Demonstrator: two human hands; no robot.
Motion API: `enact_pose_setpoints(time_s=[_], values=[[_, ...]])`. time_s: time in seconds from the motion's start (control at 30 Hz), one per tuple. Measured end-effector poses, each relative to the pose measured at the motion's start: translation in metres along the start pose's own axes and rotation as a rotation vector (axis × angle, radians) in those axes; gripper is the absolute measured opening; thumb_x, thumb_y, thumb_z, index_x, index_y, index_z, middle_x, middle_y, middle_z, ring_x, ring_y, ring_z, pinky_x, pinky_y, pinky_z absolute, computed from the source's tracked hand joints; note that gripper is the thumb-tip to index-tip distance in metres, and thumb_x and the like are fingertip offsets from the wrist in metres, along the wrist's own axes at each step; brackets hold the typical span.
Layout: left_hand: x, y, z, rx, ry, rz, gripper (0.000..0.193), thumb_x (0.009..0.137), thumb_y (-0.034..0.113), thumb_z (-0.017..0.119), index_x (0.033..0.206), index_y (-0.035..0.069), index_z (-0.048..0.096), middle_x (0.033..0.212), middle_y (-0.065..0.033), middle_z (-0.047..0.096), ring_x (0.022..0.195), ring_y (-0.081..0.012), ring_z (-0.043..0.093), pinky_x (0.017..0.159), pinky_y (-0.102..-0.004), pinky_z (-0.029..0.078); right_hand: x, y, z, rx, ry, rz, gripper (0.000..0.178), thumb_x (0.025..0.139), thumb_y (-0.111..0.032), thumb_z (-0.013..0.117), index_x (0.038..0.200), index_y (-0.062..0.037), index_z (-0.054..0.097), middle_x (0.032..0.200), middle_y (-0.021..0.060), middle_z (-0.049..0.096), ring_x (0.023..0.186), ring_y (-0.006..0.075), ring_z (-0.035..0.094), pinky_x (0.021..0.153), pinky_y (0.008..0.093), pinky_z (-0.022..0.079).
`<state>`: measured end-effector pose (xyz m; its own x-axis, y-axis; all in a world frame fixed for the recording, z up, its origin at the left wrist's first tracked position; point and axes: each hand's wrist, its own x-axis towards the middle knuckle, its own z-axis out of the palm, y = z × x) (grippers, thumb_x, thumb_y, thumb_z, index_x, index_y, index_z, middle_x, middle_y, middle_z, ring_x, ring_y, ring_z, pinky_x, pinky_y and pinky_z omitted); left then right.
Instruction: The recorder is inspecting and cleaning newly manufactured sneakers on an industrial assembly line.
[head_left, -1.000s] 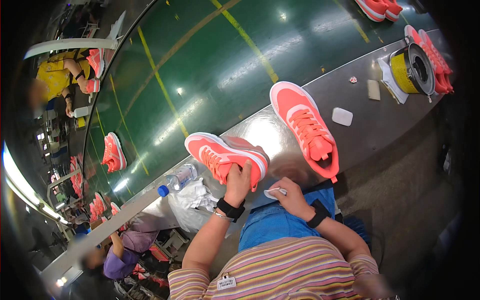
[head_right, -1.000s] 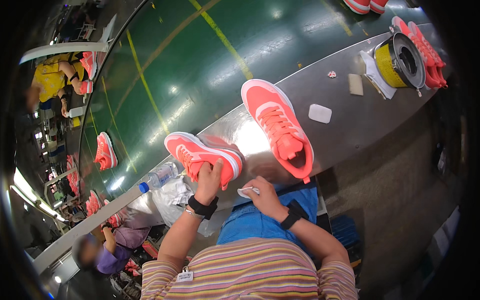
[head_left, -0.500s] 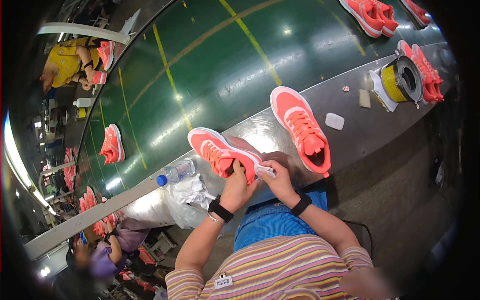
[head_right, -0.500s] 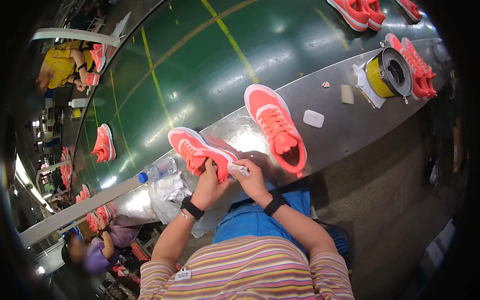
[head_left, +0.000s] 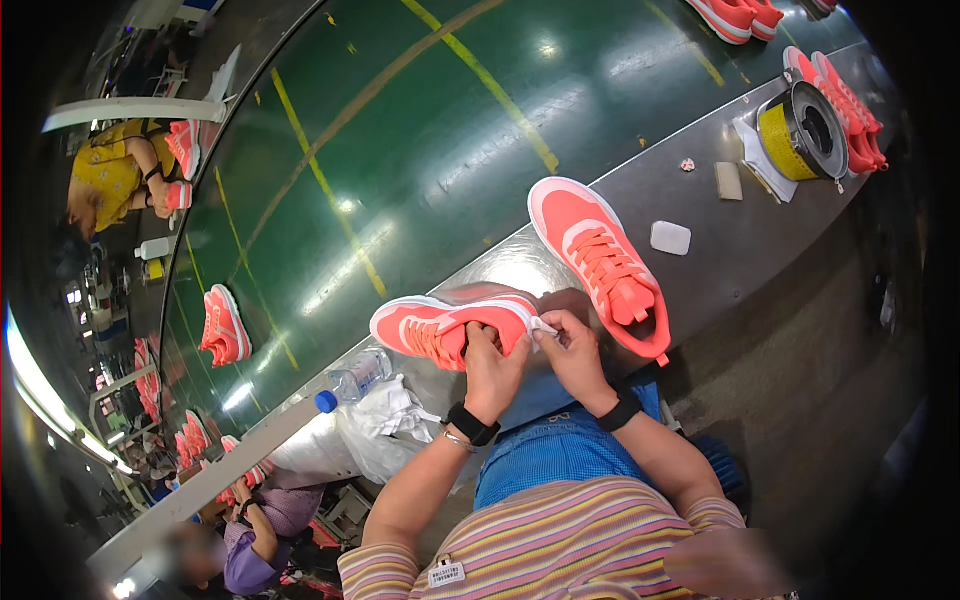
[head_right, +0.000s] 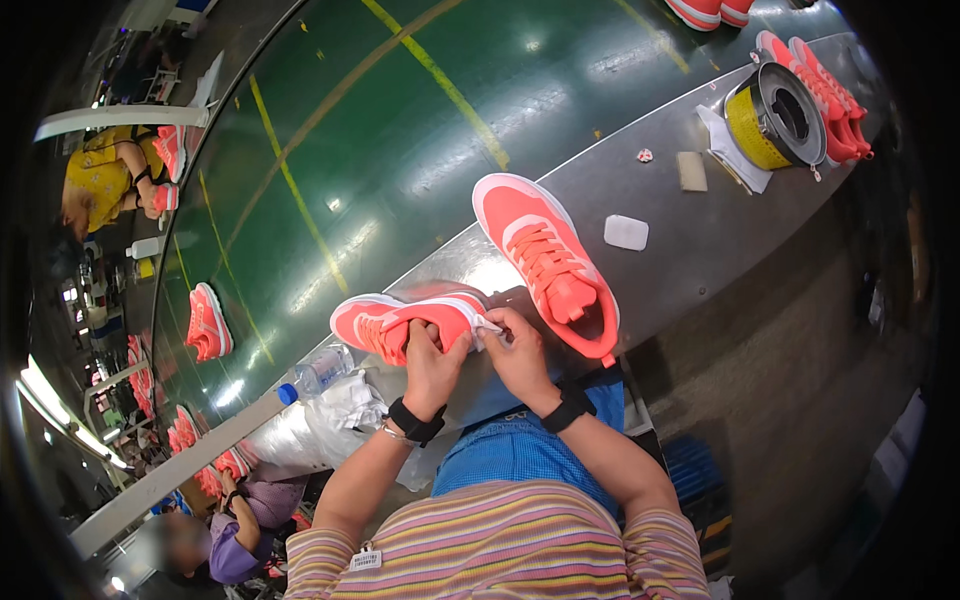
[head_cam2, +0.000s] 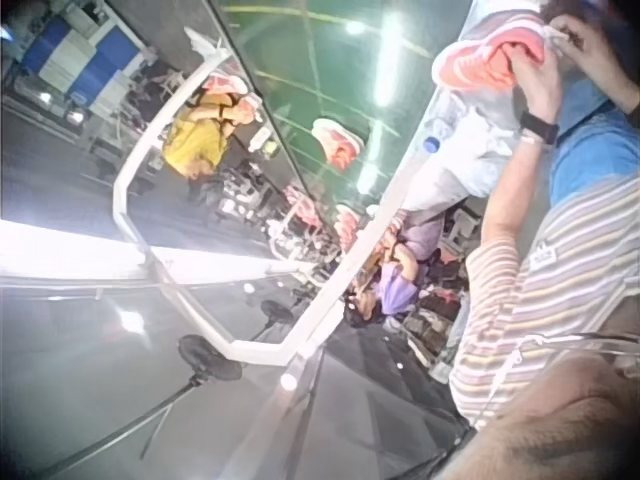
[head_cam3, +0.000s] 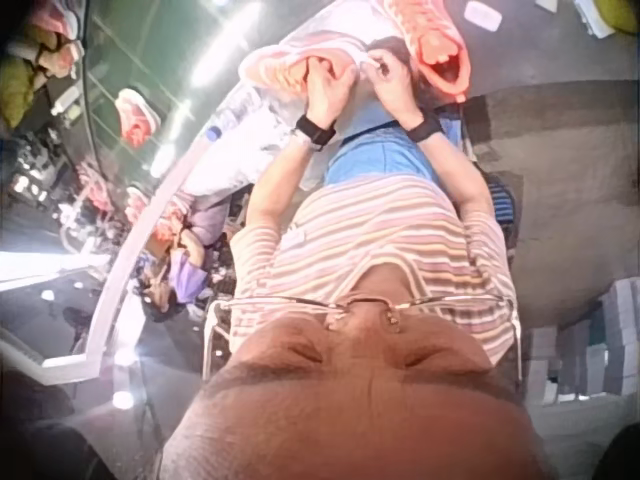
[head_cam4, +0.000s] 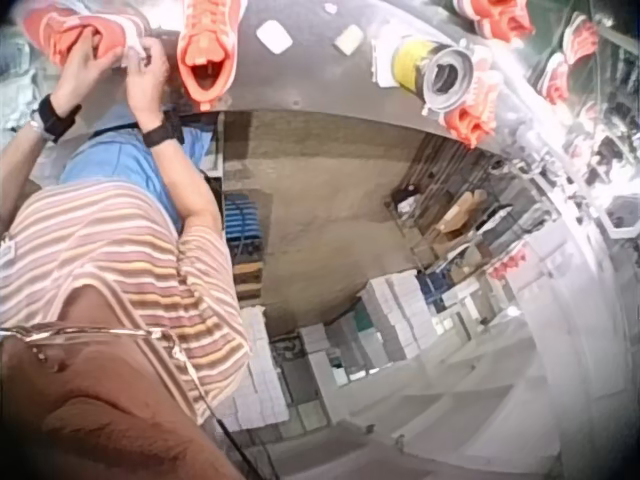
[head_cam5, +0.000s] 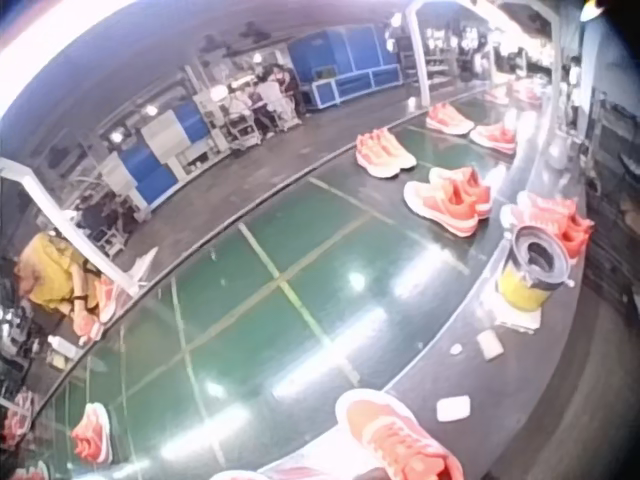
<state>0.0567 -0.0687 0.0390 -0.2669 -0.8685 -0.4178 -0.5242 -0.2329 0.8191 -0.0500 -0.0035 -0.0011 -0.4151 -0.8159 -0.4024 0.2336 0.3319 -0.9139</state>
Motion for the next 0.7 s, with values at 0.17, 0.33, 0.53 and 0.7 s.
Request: enact_pose_setpoints(time_s=[0.17,0.33,0.53,0.7], values=[[0.002,0.006,-0.002,0.021,-0.043,0.064,0.035,0.080,0.004,0.064,0.100,-0.006,0.037,0.092,-0.0159,0.061,0.083,-0.0179,0.061,0.070,-0.0278,0.049,0.013,-0.012,-0.004,-0.176,-0.016,-0.164,0.013,0.076,0.001,0.062,0.089,-0.0003,0.058,0.081,0.0115,0.058,0.074,0.0245,0.059,0.066,0.0300,0.046],[0.003,0.005,-0.003,0.068,-0.035,0.060,0.034,0.080,0.004,0.063,0.100,-0.006,0.038,0.092,-0.0158,0.061,0.081,-0.0186,0.061,0.070,-0.0284,0.048,0.019,-0.025,-0.002,-0.266,-0.076,-0.206,0.011,0.075,0.004,0.058,0.084,0.0003,0.056,0.080,0.0155,0.055,0.077,0.0334,0.056,0.069,0.0361,0.046],[0.003,0.005,-0.002,0.062,-0.029,0.046,0.032,0.081,0.002,0.062,0.101,-0.006,0.039,0.094,-0.0153,0.061,0.085,-0.0179,0.060,0.072,-0.0277,0.048,0.045,-0.018,0.011,-0.338,-0.040,-0.397,0.009,0.076,0.001,0.061,0.085,0.0001,0.059,0.077,0.0117,0.054,0.070,0.0254,0.056,0.062,0.0328,0.044],[0.000,-0.003,0.000,-0.082,-0.018,0.018,0.031,0.081,0.000,0.060,0.103,-0.005,0.039,0.098,-0.0143,0.060,0.086,-0.0165,0.060,0.073,-0.0268,0.048,0.006,-0.013,0.000,-0.272,0.021,-0.360,0.006,0.079,-0.002,0.063,0.084,-0.0011,0.060,0.074,0.0096,0.052,0.064,0.0223,0.053,0.057,0.0301,0.041]])
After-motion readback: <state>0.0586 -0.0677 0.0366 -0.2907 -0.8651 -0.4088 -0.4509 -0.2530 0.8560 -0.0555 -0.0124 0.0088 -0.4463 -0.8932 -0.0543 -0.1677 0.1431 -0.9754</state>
